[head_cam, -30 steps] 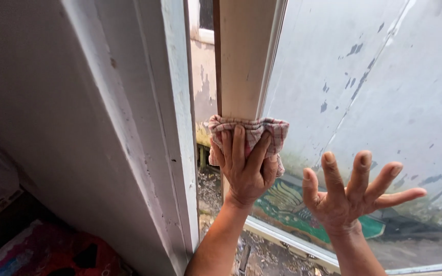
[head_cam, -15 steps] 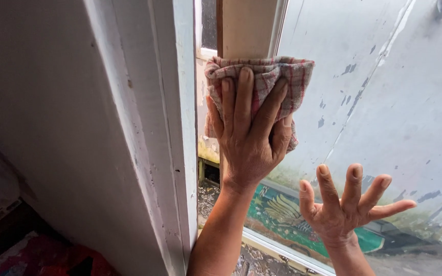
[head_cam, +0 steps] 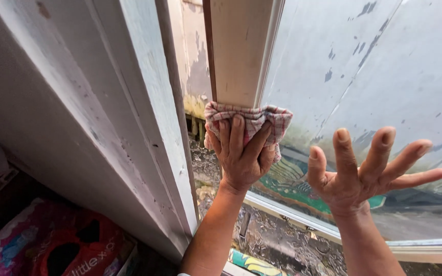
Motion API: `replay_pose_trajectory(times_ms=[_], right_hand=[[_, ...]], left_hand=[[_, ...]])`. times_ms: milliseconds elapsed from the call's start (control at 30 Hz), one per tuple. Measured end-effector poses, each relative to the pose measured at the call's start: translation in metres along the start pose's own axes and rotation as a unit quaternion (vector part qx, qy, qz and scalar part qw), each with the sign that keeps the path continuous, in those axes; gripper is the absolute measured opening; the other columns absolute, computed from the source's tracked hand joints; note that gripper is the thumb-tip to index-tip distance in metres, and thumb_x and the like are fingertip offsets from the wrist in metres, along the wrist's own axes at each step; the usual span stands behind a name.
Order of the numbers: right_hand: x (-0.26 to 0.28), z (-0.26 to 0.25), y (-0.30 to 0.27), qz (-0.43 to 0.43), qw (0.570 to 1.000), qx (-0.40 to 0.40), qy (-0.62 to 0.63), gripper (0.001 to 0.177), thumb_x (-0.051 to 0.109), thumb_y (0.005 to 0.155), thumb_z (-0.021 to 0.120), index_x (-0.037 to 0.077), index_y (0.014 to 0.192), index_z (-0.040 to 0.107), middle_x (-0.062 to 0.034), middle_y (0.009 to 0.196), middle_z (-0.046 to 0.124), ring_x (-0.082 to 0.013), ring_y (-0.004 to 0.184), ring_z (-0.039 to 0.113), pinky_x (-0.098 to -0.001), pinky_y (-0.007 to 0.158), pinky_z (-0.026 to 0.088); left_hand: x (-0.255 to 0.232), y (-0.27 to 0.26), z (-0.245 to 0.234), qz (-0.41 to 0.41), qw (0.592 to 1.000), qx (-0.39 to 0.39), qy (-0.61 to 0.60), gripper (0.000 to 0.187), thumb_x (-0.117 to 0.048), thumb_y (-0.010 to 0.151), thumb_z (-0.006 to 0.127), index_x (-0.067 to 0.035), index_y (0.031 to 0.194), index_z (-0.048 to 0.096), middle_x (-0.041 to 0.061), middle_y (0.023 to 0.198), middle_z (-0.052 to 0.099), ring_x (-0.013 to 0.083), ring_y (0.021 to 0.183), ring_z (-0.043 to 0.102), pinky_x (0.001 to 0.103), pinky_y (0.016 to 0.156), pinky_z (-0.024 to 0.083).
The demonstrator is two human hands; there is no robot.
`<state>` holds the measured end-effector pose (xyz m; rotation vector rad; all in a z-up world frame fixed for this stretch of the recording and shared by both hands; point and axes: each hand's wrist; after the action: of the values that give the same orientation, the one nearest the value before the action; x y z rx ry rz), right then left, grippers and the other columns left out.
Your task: Wiping a glass door or window with a cloth.
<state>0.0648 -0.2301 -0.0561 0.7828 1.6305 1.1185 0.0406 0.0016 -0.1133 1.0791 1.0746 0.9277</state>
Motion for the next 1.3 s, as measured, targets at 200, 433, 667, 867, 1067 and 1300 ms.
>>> replay_pose_trajectory(times_ms=[200, 433, 667, 867, 1067, 1300], right_hand=[[-0.007, 0.002, -0.012, 0.015, 0.999, 0.046, -0.025, 0.069, 0.071, 0.097, 0.057, 0.044, 0.160, 0.050, -0.0006, 0.170, 0.019, -0.0377, 0.158, 0.004, -0.0782, 0.115, -0.018], [-0.003, 0.004, -0.007, 0.024, 0.999, 0.031, -0.036, 0.070, 0.074, 0.095, 0.057, 0.045, 0.158, 0.051, 0.0003, 0.171, 0.019, -0.0361, 0.158, 0.004, -0.0777, 0.115, -0.018], [0.017, -0.017, 0.015, 0.015, 1.000, -0.003, 0.012, 0.065, 0.062, 0.104, 0.056, 0.036, 0.163, 0.050, -0.0017, 0.175, 0.020, -0.0358, 0.162, 0.005, -0.0761, 0.116, -0.017], [0.020, -0.020, 0.014, 0.029, 0.999, 0.000, 0.022, 0.062, 0.060, 0.103, 0.058, 0.035, 0.160, 0.057, -0.0032, 0.174, 0.024, -0.0348, 0.161, 0.008, -0.0765, 0.116, -0.016], [0.021, -0.023, 0.015, 0.041, 0.999, 0.003, 0.024, 0.060, 0.060, 0.102, 0.059, 0.037, 0.157, 0.059, -0.0027, 0.173, 0.026, -0.0342, 0.161, 0.009, -0.0758, 0.116, -0.015], [0.019, -0.025, 0.015, 0.025, 0.999, 0.023, 0.016, 0.062, 0.060, 0.104, 0.058, 0.037, 0.161, 0.055, -0.0038, 0.174, 0.024, -0.0353, 0.161, 0.007, -0.0758, 0.115, -0.015]], left_hand=[[0.016, -0.064, 0.011, 0.005, 1.000, -0.010, -0.019, 0.036, -0.044, 0.109, 0.053, -0.028, 0.135, 0.072, 0.011, 0.167, 0.032, 0.0336, 0.161, 0.020, 0.059, 0.133, 0.007], [0.009, -0.056, 0.007, 0.001, 1.000, -0.008, -0.021, 0.037, -0.044, 0.109, 0.052, -0.027, 0.135, 0.073, 0.012, 0.167, 0.032, 0.0350, 0.161, 0.019, 0.060, 0.132, 0.006], [-0.013, 0.025, -0.011, -0.014, 0.999, -0.021, -0.026, 0.036, -0.039, 0.107, 0.059, -0.024, 0.136, 0.072, 0.016, 0.164, 0.036, 0.0397, 0.159, 0.023, 0.062, 0.131, 0.011], [-0.033, 0.110, -0.033, -0.025, 0.999, -0.009, -0.041, 0.040, -0.038, 0.103, 0.063, -0.024, 0.141, 0.067, 0.017, 0.165, 0.036, 0.0430, 0.159, 0.024, 0.065, 0.133, 0.009], [-0.041, 0.174, -0.043, -0.006, 0.999, -0.013, -0.042, 0.043, -0.035, 0.104, 0.065, -0.024, 0.145, 0.064, 0.015, 0.167, 0.034, 0.0401, 0.162, 0.023, 0.062, 0.134, 0.007], [-0.035, 0.175, -0.038, 0.009, 0.999, -0.032, -0.033, 0.038, -0.039, 0.107, 0.065, -0.028, 0.144, 0.066, 0.010, 0.167, 0.035, 0.0327, 0.162, 0.023, 0.055, 0.133, 0.002]])
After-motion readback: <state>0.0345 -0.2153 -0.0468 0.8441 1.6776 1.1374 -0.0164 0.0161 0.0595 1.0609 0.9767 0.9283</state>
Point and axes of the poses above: each hand's wrist, its own y-axis towards the middle knuckle, its own z-axis out of the palm, x = y × z
